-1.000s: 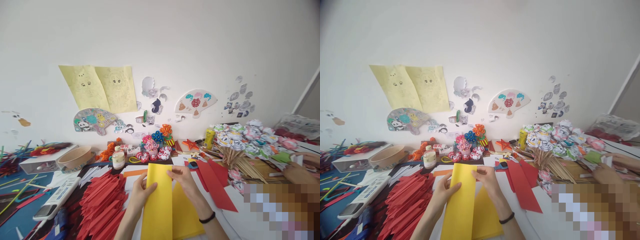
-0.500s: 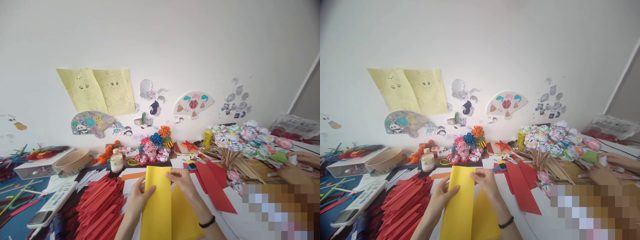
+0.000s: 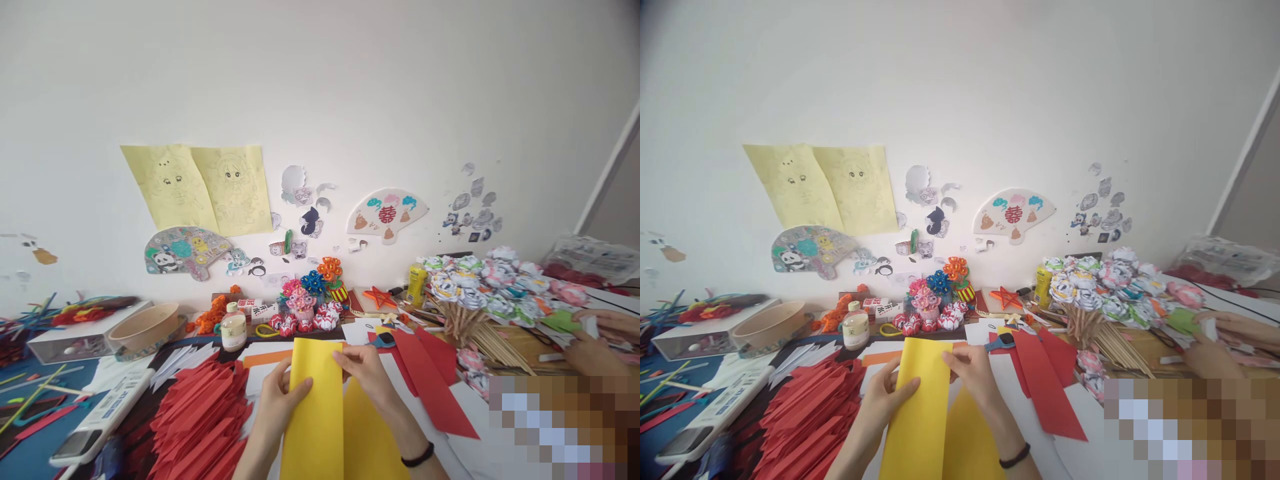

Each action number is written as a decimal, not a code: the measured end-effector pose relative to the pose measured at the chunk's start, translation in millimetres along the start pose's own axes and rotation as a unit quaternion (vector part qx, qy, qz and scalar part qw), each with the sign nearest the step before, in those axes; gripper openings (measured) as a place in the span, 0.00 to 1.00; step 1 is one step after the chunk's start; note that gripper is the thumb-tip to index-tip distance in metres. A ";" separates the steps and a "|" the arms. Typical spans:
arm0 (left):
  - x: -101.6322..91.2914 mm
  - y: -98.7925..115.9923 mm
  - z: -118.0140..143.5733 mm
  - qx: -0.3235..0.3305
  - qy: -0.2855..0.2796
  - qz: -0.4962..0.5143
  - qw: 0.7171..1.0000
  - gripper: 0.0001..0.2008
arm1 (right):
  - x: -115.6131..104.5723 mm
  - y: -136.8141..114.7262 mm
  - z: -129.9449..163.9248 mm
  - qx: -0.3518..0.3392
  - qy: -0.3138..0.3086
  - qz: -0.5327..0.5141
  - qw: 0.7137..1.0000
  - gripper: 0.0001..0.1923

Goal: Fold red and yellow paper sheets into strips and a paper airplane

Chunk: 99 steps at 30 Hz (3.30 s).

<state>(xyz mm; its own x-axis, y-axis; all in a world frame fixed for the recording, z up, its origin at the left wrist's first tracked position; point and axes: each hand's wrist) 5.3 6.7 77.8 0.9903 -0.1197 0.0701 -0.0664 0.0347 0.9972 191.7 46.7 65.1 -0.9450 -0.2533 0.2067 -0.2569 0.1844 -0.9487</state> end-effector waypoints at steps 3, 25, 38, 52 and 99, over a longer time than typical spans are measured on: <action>0.6 1.9 1.3 -0.003 -0.002 -0.002 1.000 0.26 | -0.5 1.7 -0.8 -0.003 0.002 0.006 1.000 0.22; -29.9 -14.1 -44.0 0.084 0.090 -0.148 0.981 0.24 | -3.0 29.2 -7.4 0.015 -0.033 0.000 0.999 0.23; -25.6 -16.4 -30.6 0.068 0.072 -0.194 0.976 0.28 | -3.4 29.8 -4.6 0.011 0.002 -0.024 1.000 0.24; -28.7 -31.6 -27.8 0.078 0.082 -0.260 0.959 0.28 | -11.4 27.8 -3.8 -0.004 0.033 0.007 0.999 0.24; -25.2 -65.5 63.4 0.019 0.026 -0.307 0.951 0.25 | -23.6 42.2 -7.0 -0.068 0.147 0.006 0.987 0.23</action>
<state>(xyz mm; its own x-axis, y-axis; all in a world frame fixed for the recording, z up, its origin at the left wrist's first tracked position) -23.0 -55.5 12.4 0.8487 -0.0560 -0.5259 0.5228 -0.0609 0.8503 201.8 67.1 21.8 -0.9609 0.0335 0.2750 -0.2507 0.3171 -0.9147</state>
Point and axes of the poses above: each hand's wrist, its own z-axis away from the middle knuckle, its own x-axis out of the palm, y = z × x, and after that the axes turned 9 degrees about -z, right-handed
